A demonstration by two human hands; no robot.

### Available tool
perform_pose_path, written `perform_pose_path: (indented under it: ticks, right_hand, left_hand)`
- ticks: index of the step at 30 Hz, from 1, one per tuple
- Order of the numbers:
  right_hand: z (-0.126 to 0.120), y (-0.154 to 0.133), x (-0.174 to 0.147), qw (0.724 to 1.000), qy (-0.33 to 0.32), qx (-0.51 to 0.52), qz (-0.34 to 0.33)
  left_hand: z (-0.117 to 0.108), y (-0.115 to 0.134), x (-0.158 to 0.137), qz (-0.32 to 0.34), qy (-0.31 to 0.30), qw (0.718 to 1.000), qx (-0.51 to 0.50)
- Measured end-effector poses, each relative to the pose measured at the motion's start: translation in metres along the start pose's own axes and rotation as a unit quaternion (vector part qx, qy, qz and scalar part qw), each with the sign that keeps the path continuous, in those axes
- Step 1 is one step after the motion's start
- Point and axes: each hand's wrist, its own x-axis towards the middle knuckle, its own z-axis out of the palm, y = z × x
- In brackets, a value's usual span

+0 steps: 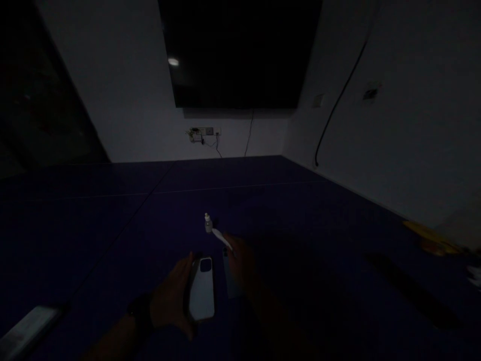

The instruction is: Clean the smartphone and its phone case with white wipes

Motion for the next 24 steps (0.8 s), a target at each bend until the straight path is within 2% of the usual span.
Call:
perform_pose_path:
  ticks: [2, 4, 6, 9, 12, 18, 24]
  right_hand:
    - [0.01, -0.007, -0.007, 0.988, -0.078, -0.096, -0.092]
    - [0.02, -0.012, -0.013, 0.957, -0.173, -0.179, -0.15]
    - [0.027, -0.015, -0.016, 0.925, -0.244, -0.233, -0.174]
    - [0.032, -0.018, -0.017, 0.895, -0.303, -0.27, -0.185]
    - [0.034, -0.02, -0.017, 0.884, -0.323, -0.279, -0.192]
    - [0.04, -0.021, -0.02, 0.883, -0.316, -0.284, -0.2]
    - [0.033, -0.023, -0.015, 0.877, -0.355, -0.233, -0.226]
  left_hand:
    - [0.0, -0.001, -0.002, 0.019, 0.017, 1.0, -0.006]
    - [0.001, -0.001, -0.002, 0.029, 0.025, 0.999, -0.004]
    - [0.002, 0.0, -0.001, 0.028, 0.026, 0.999, -0.004]
    - [0.005, -0.002, -0.001, 0.021, 0.021, 1.0, -0.005]
    - [0.007, -0.004, -0.001, 0.013, 0.02, 1.0, -0.009]
    - [0.005, -0.005, -0.001, 0.005, 0.016, 1.0, -0.016]
    - [0.002, -0.004, 0.001, -0.001, 0.005, 1.0, 0.008]
